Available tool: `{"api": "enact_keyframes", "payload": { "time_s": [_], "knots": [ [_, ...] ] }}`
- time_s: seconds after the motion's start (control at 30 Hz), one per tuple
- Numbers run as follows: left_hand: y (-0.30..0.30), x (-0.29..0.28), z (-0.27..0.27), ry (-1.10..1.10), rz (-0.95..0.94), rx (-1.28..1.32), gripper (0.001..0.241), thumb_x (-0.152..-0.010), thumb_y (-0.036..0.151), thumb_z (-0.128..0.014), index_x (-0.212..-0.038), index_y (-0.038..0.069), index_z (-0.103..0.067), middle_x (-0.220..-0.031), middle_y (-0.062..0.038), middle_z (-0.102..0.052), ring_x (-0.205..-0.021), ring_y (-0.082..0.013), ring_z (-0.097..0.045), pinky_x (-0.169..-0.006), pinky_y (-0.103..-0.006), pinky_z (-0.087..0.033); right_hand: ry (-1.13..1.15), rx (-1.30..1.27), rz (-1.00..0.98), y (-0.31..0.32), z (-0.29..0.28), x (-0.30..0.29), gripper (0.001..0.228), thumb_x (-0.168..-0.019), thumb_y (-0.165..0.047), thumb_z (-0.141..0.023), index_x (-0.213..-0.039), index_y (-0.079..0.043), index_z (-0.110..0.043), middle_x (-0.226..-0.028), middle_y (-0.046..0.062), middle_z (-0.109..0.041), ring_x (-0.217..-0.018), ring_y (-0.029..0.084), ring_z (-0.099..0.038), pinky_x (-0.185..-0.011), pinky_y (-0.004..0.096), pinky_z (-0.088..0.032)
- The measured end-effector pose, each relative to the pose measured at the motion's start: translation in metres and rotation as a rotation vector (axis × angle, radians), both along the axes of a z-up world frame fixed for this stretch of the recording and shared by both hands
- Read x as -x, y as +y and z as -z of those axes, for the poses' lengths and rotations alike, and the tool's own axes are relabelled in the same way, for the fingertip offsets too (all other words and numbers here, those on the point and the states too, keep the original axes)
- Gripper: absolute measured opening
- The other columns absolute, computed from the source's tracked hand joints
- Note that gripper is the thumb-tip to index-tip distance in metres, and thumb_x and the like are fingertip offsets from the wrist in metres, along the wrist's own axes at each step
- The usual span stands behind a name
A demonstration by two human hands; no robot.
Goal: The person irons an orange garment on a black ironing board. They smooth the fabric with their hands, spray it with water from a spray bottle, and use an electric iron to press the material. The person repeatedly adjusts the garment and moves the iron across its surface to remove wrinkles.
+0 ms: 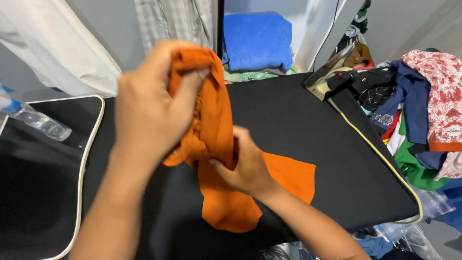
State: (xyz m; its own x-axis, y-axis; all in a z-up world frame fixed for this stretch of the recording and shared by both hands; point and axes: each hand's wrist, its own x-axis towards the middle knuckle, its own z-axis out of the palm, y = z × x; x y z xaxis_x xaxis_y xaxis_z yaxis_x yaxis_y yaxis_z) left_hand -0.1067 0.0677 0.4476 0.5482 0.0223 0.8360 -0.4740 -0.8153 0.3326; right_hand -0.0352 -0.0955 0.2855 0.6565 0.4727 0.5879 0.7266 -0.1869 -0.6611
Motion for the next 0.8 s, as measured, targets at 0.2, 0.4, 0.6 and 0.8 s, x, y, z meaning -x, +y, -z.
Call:
{"api": "enact_keyframes", "payload": {
  "time_s": [0.2, 0.4, 0.6, 0.8],
  "knots": [
    [0.049, -0.001, -0.035, 0.023, -0.155, -0.181, 0.009, -0.115, 0.010, -0.080, -0.111, 0.002, -0.079, -0.094, -0.008, -0.077, -0.077, -0.0154, -0.062, -0.066, -0.0348, -0.047, 0.074, -0.010, 0.144, -0.036, 0.064, -0.067, 0.015, -0.096, -0.018, -0.066, -0.109, -0.017, -0.061, -0.079, -0.006, -0.055, -0.064, 0.008, -0.047, -0.062, 0.028, -0.040],
    [0.092, 0.012, -0.055, 0.345, -0.388, -0.024, 0.049, -0.131, 0.036, -0.081, -0.096, 0.011, -0.056, -0.076, 0.003, -0.042, -0.067, -0.0104, -0.039, -0.054, -0.0332, -0.029, 0.140, -0.192, 0.161, -0.109, 0.019, -0.110, 0.005, -0.104, -0.016, -0.062, -0.105, -0.012, -0.065, -0.092, -0.009, -0.060, -0.083, 0.003, -0.050, -0.076, 0.021, -0.041],
    [0.126, 0.002, -0.043, 0.107, -0.179, -0.162, 0.030, -0.141, 0.020, -0.076, -0.122, 0.001, -0.066, -0.113, -0.005, -0.065, -0.106, -0.0175, -0.062, -0.083, -0.0357, -0.046, -0.065, -0.100, 0.193, -0.150, -0.070, -0.123, 0.021, -0.112, -0.026, -0.059, -0.104, -0.008, -0.066, -0.096, 0.001, -0.063, -0.087, 0.013, -0.058, -0.078, 0.027, -0.048],
    [0.056, -0.051, -0.016, 0.389, 0.045, 0.312, 0.034, -0.102, 0.046, -0.056, -0.108, 0.014, -0.067, -0.101, 0.006, -0.070, -0.091, -0.0068, -0.065, -0.078, -0.0285, -0.054, -0.346, -0.144, 0.354, -0.118, -0.055, -0.120, 0.016, -0.101, 0.005, -0.061, -0.114, -0.001, -0.069, -0.108, 0.013, -0.069, -0.098, 0.023, -0.064, -0.088, 0.033, -0.049]
  ]
}}
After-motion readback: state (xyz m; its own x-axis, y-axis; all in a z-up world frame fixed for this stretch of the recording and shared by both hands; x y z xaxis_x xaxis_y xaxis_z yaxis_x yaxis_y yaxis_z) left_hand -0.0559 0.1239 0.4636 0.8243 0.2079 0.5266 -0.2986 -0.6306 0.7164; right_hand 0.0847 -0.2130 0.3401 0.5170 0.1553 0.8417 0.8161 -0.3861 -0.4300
